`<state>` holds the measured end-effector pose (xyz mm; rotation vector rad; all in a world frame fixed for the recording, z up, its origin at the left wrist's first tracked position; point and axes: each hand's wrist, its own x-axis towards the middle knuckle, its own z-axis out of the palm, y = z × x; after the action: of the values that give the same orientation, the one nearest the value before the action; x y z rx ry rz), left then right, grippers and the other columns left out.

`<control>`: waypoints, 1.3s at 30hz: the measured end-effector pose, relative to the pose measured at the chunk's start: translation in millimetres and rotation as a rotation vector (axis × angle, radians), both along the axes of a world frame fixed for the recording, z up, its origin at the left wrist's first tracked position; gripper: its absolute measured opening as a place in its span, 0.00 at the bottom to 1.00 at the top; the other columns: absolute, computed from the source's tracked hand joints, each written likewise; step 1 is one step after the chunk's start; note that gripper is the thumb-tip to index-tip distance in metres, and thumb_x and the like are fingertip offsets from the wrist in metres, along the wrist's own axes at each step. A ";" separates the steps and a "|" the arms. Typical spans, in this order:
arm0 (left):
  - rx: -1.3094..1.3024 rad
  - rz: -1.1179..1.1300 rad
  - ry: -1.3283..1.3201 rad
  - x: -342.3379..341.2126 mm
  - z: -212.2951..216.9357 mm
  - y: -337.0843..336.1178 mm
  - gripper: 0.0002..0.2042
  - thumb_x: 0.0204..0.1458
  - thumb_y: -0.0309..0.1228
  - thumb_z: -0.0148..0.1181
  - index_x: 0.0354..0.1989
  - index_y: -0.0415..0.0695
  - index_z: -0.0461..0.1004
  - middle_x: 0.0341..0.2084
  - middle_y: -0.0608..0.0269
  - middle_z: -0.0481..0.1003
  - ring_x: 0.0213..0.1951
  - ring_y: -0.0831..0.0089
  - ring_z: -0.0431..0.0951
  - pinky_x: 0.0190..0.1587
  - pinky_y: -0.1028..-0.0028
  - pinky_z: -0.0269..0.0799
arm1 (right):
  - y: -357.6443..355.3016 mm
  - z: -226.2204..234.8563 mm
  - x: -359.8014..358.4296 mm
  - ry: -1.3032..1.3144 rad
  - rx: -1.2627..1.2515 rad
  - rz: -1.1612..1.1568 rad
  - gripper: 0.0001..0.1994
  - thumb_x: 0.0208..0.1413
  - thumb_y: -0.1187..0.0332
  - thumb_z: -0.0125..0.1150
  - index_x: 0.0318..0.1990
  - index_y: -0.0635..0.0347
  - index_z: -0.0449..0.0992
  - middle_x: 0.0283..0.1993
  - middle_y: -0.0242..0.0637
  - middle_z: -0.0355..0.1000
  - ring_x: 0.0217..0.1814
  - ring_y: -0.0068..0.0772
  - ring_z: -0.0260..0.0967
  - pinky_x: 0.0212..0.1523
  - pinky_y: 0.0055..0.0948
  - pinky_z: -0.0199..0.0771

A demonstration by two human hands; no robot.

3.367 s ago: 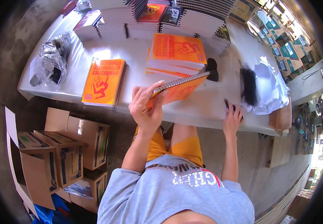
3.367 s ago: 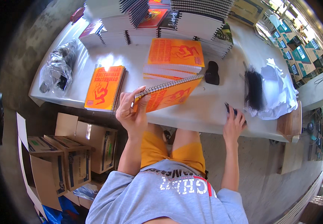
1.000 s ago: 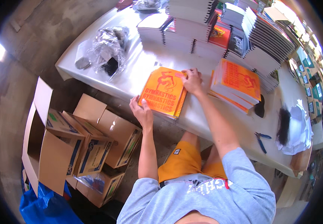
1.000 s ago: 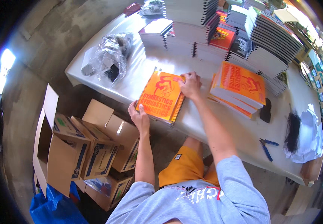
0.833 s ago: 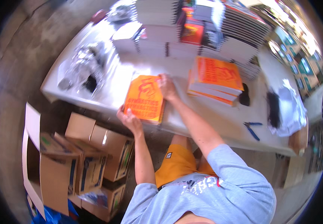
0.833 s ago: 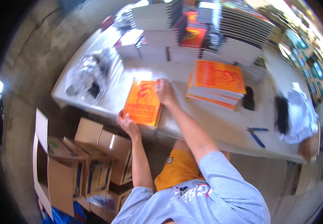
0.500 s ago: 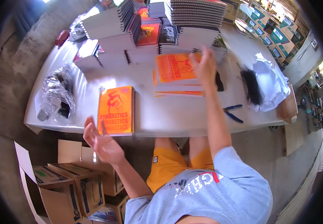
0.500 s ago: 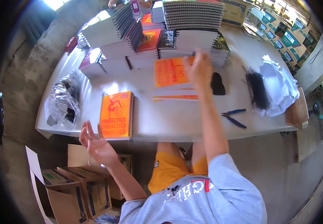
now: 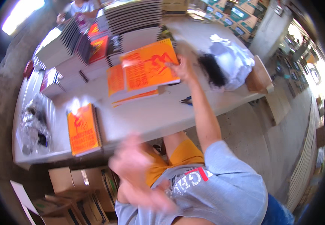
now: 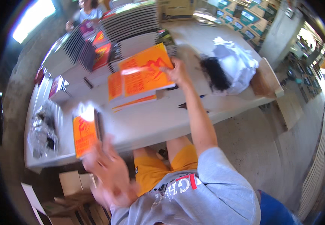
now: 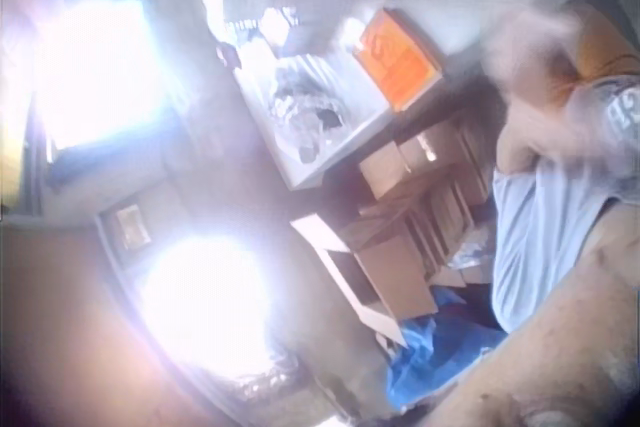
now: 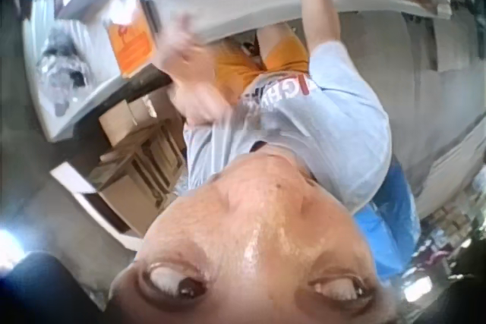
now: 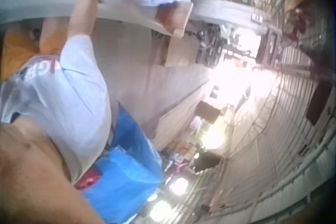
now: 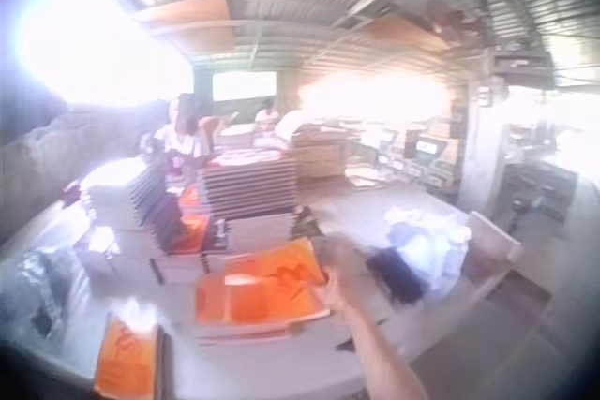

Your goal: The person assembles spiral-bound notebooks by threading wire coils through prepunched holes and using pliers to cut and crimp the ends. They handle several notebooks one by one from a stack on a table.

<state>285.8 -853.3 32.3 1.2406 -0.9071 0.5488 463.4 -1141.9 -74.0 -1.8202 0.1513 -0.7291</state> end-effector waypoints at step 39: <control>0.795 0.708 -0.259 93.7 -103.2 -54.3 0.04 0.49 0.34 0.57 0.31 0.49 0.73 0.23 0.66 0.66 0.41 0.64 0.69 0.63 0.51 0.33 | -139.0 -19.4 12.1 1.014 -0.904 -0.168 0.16 0.51 0.71 0.51 0.50 0.55 0.65 0.54 0.47 0.61 0.52 0.45 0.65 0.48 0.44 0.67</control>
<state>379.5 -907.6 -70.9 2.2885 -0.9182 0.9690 475.6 -1280.9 -93.5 -2.9406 0.7299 0.1580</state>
